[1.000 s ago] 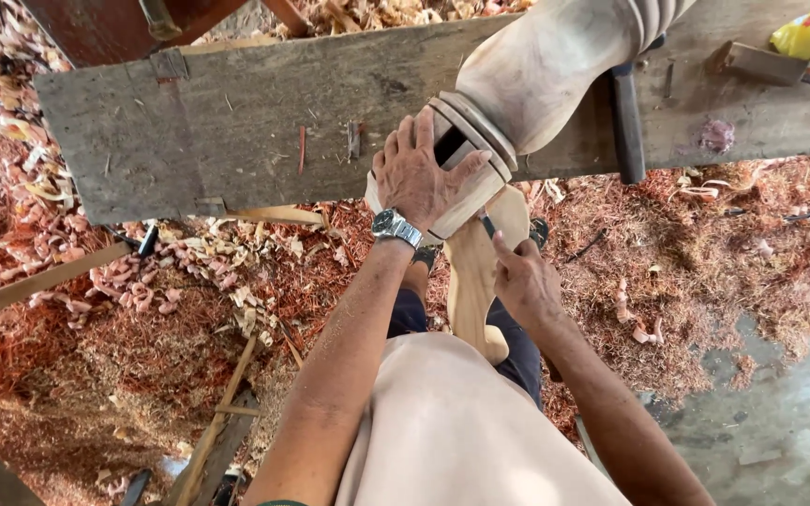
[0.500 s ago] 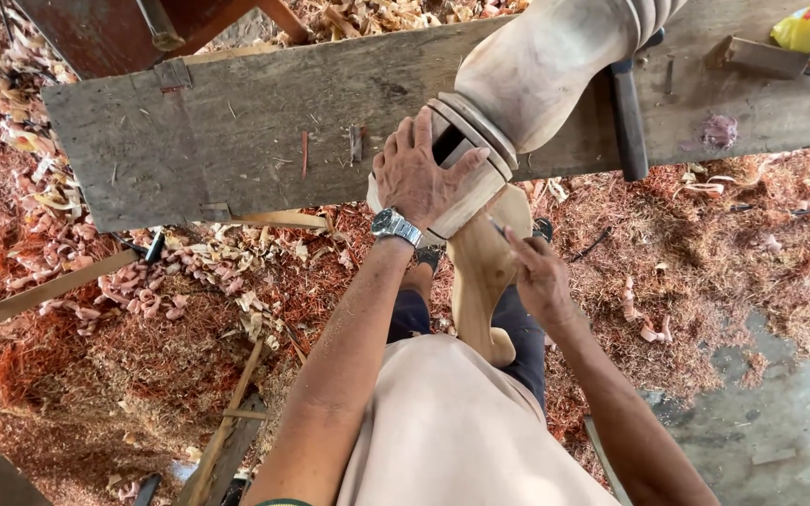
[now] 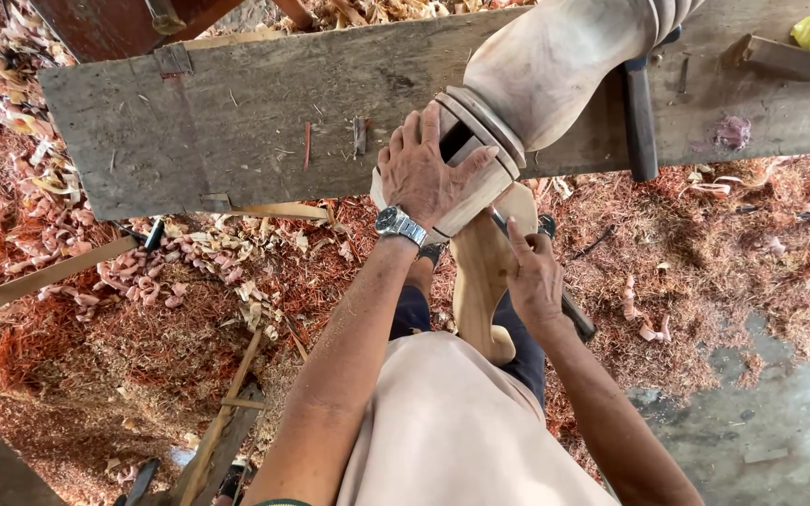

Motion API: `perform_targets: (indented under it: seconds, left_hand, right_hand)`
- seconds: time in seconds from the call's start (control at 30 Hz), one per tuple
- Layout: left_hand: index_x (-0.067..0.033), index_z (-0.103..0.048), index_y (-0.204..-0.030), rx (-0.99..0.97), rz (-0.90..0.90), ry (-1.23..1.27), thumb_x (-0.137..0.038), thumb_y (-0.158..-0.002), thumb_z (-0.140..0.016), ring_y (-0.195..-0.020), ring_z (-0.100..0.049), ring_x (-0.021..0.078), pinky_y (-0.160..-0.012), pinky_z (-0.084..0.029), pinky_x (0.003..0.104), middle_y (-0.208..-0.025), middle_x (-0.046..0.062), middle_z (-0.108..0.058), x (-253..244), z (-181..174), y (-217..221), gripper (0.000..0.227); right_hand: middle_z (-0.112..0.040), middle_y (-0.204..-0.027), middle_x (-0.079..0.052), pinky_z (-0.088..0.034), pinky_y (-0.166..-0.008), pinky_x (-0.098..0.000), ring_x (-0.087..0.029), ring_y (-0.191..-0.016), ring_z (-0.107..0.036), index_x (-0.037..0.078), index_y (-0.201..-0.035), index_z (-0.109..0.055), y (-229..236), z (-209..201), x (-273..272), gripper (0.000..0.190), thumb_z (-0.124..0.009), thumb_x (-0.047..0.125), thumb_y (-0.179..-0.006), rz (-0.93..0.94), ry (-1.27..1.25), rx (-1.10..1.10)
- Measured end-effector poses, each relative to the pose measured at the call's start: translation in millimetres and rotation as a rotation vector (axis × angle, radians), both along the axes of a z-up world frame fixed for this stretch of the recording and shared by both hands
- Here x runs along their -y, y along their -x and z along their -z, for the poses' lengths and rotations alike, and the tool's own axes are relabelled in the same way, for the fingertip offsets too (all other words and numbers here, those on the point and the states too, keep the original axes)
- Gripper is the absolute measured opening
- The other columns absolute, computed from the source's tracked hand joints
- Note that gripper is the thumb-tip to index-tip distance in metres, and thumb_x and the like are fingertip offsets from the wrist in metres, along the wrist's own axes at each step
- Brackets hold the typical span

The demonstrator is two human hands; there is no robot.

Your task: Carving and shaping a decorative wooden furniture leg using manual tools.

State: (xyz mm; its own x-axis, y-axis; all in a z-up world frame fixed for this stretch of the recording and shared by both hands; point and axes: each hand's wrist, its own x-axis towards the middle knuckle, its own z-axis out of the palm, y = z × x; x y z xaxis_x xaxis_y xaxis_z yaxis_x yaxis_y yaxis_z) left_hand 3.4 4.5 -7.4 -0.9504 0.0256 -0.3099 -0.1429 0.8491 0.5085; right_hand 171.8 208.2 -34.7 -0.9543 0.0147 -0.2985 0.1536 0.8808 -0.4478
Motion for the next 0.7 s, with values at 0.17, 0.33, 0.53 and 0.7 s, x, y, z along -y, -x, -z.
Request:
perform_targets:
  seconds: [0.17,0.33,0.53,0.7]
  left_hand:
    - [-0.0134,-0.037,-0.155,-0.008,0.003,-0.005,-0.094,-0.076,-0.05,-0.139,-0.044,0.0383,-0.114,-0.032,0.058,-0.15,0.019,-0.046,0.0,2.9,-0.7,0.114]
    - [-0.0131,-0.036,-0.156,-0.012,0.01,-0.008,-0.095,-0.076,-0.048,-0.14,-0.043,0.0386,-0.113,-0.032,0.058,-0.151,0.021,-0.045,0.7,5.2,-1.2,0.115]
    - [-0.0125,-0.037,-0.155,-0.009,0.013,0.002,-0.095,-0.077,-0.048,-0.14,-0.043,0.039,-0.113,-0.033,0.059,-0.151,0.021,-0.045,-0.3,4.7,-1.6,0.114]
    - [-0.0122,-0.038,-0.155,-0.024,0.016,0.006,-0.095,-0.077,-0.049,-0.14,-0.044,0.0387,-0.114,-0.033,0.058,-0.151,0.021,-0.047,-2.3,5.6,-2.8,0.114]
  right_hand:
    - [-0.06,-0.111,-0.016,-0.06,-0.067,-0.038,-0.025,-0.08,-0.065,0.023,-0.147,-0.061,-10.5,6.7,-2.6,0.068,-0.068,-0.006,-0.086,-0.045,-0.021,-0.116]
    - [-0.06,-0.109,-0.011,-0.062,-0.077,-0.0382,-0.027,-0.094,-0.065,0.027,-0.145,-0.062,-3.8,0.9,-4.0,0.082,-0.077,-0.009,-0.074,-0.154,-0.103,-0.175]
    - [-0.06,-0.108,-0.008,-0.059,-0.069,-0.0376,-0.023,-0.089,-0.064,0.027,-0.142,-0.065,9.2,-15.0,-10.1,0.076,-0.082,-0.002,-0.073,-0.207,-0.111,-0.001]
    - [-0.061,-0.108,-0.006,-0.058,-0.062,-0.0345,-0.021,-0.083,-0.065,0.029,-0.141,-0.064,11.1,-15.1,-10.7,0.067,-0.08,0.006,-0.08,-0.243,-0.17,0.094]
